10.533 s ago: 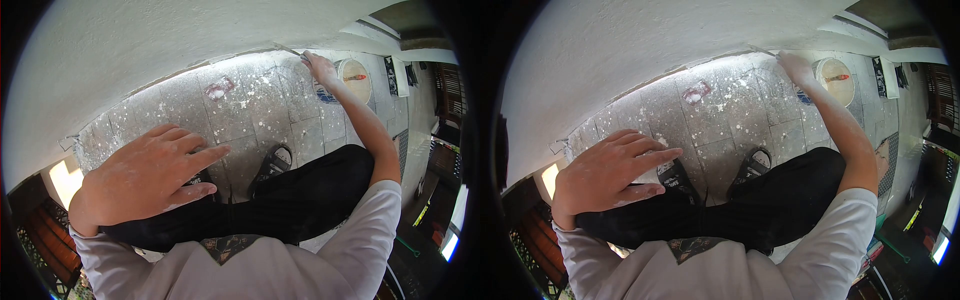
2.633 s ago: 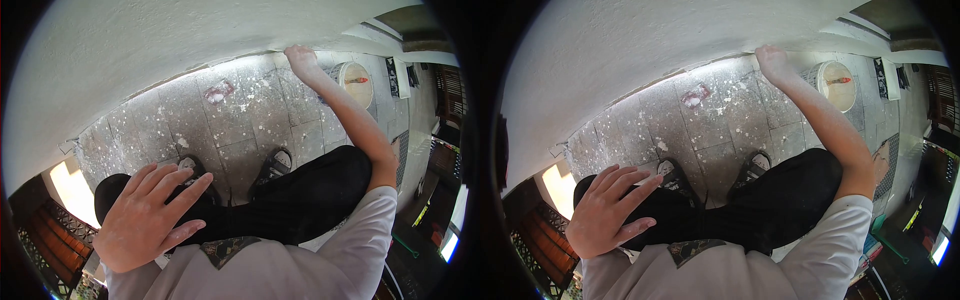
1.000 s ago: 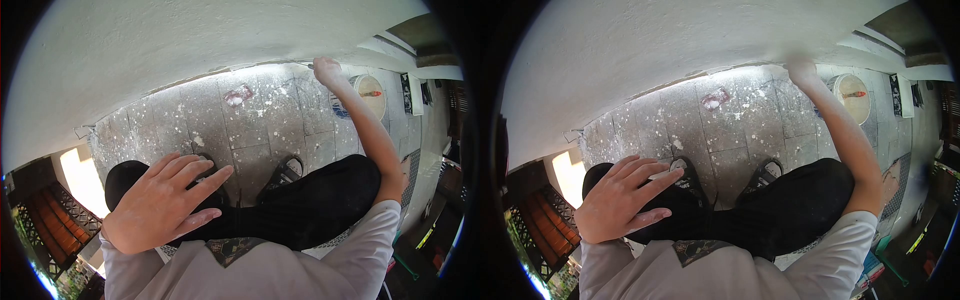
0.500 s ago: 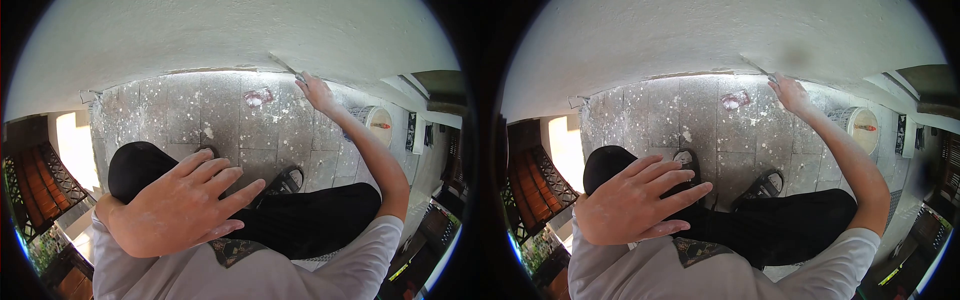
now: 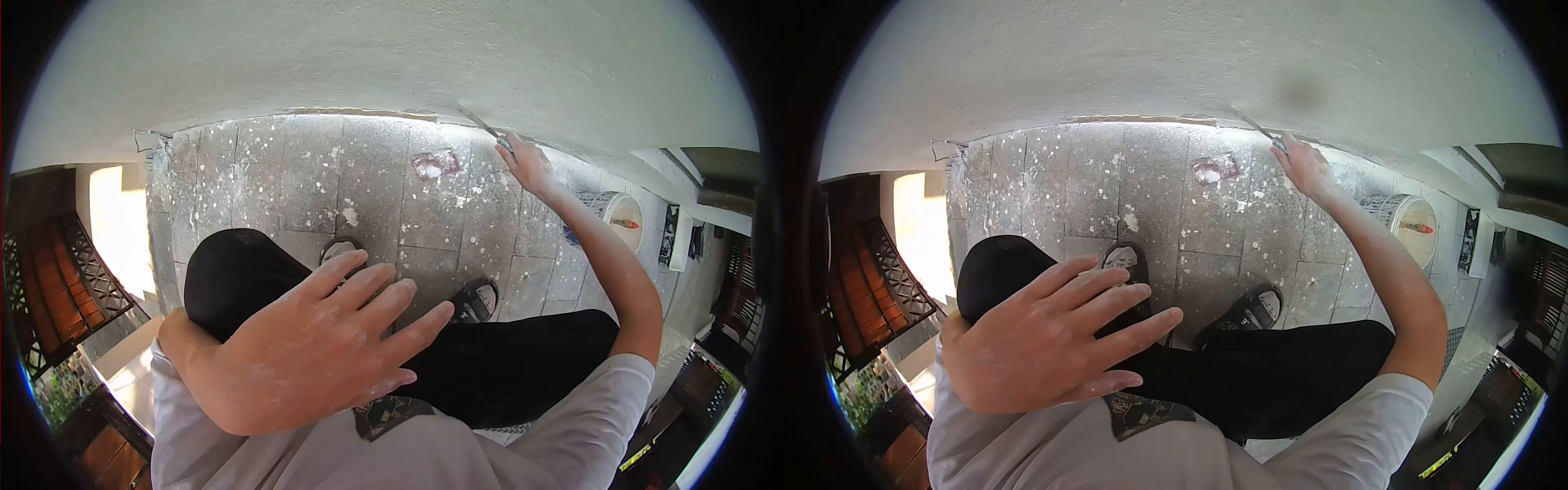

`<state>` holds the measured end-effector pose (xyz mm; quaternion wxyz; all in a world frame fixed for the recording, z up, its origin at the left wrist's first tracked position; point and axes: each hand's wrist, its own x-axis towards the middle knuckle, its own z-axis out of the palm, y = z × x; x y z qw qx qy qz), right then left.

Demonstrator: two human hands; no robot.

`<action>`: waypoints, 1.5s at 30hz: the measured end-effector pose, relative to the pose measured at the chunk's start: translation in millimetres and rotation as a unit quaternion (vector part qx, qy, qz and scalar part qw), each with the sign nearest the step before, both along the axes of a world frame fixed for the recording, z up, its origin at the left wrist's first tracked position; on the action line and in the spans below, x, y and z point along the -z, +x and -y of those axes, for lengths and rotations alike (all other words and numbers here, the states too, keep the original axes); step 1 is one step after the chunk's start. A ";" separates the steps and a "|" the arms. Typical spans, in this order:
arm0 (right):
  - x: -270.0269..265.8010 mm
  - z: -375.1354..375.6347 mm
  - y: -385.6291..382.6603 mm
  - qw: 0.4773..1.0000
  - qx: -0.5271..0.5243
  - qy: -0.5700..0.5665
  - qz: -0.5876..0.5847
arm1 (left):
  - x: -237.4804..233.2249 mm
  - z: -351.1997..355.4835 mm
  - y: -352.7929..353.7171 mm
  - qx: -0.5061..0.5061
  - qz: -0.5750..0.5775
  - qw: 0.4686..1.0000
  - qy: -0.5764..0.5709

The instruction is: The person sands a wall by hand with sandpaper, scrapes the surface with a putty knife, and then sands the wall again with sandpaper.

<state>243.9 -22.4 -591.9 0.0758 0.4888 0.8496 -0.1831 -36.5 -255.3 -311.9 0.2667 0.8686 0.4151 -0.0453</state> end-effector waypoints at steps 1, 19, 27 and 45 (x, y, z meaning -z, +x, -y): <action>-5.8 0.9 6.7 1.000 -0.004 0.012 0.008 | -0.9 1.2 -0.6 0.002 0.013 1.000 -0.002; 25.3 -0.7 -72.4 0.997 -0.072 0.029 -0.002 | 0.4 6.8 0.6 -0.006 0.058 0.998 -0.010; 24.2 -2.2 -24.3 0.995 -0.080 0.056 0.034 | 5.3 8.3 -6.1 -0.002 0.075 0.997 0.011; 30.3 15.7 -60.3 0.996 -0.068 0.059 0.014 | 6.8 18.0 -13.2 0.010 0.061 0.997 0.050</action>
